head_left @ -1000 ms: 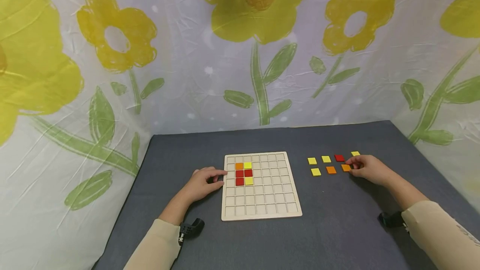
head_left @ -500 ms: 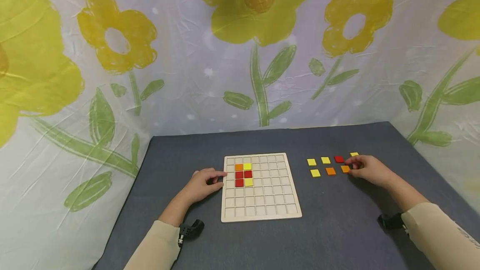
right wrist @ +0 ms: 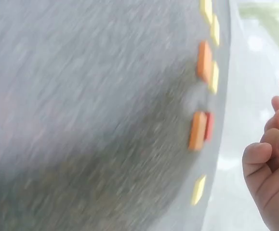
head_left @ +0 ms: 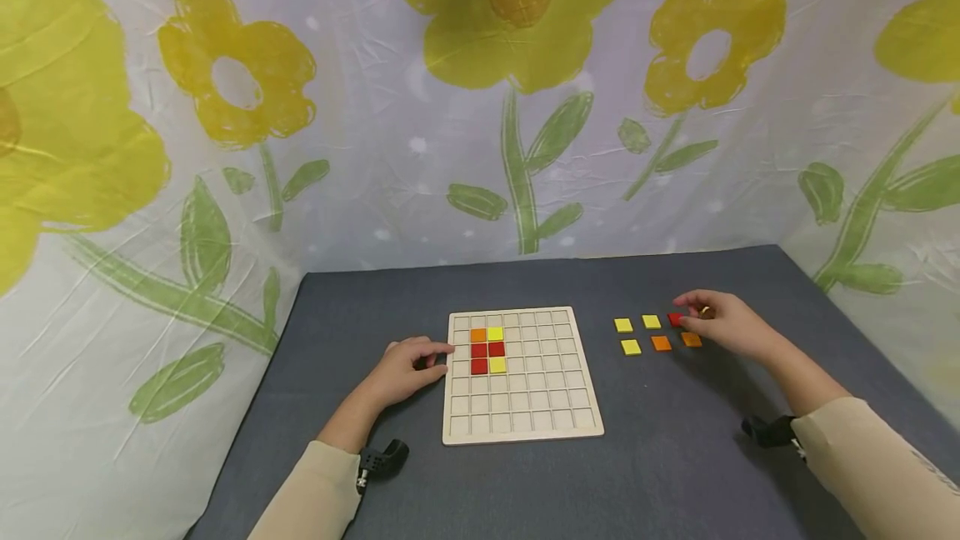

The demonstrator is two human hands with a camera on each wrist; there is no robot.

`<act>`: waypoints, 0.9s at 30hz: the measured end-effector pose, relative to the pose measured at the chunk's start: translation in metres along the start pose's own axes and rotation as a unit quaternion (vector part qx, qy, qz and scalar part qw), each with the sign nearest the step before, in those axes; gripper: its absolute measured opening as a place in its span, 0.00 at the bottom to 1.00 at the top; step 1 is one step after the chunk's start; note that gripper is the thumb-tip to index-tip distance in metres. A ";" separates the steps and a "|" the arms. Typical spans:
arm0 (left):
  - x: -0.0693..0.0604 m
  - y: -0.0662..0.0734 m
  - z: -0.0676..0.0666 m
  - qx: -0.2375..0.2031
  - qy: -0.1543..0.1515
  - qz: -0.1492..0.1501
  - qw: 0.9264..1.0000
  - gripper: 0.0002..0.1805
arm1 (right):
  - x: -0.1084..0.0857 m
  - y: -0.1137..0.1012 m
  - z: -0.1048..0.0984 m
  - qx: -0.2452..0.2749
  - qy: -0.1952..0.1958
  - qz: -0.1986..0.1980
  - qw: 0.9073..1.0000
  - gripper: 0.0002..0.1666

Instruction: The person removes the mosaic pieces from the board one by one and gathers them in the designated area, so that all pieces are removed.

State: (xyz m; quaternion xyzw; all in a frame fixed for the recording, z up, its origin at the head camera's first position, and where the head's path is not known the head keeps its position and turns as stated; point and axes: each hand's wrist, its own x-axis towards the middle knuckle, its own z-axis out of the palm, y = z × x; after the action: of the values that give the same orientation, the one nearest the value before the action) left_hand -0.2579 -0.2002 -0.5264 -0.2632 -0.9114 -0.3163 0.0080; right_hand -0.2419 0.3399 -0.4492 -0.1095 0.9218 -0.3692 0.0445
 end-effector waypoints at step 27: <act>0.000 0.001 0.000 -0.002 0.000 0.007 1.000 0.16 | 0.037 -0.083 0.043 0.078 -0.037 -0.070 0.994 0.18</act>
State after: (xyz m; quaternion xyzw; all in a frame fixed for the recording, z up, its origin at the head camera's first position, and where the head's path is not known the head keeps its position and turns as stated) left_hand -0.2572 -0.1993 -0.5256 -0.2696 -0.9090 -0.3179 0.0095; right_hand -0.2567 0.2443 -0.4230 -0.1840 0.8778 -0.4380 0.0608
